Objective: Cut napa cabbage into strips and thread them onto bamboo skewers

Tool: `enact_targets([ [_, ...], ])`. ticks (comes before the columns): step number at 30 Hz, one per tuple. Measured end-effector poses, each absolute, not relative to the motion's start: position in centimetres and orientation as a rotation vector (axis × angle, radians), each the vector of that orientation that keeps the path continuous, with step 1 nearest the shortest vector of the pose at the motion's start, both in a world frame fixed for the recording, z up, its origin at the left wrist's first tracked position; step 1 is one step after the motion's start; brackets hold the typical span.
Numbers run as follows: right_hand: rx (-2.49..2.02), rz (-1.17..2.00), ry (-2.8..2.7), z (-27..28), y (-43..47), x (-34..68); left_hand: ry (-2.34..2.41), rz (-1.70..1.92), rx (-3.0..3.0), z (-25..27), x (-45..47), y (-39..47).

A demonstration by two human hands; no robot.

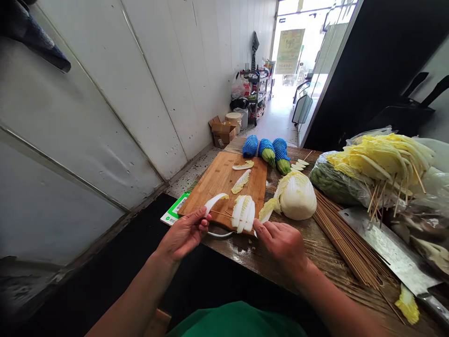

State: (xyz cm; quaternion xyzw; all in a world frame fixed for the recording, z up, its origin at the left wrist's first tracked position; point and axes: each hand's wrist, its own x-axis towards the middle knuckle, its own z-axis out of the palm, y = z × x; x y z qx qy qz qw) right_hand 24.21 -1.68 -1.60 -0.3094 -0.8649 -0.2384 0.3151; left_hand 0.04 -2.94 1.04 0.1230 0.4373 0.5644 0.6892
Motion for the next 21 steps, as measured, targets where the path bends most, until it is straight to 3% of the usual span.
enact_targets([
  [21,-0.809,-0.687,-2.264,-1.31,-1.65,23.84,0.985,1.169,0.276,1.31,0.59,-2.82],
])
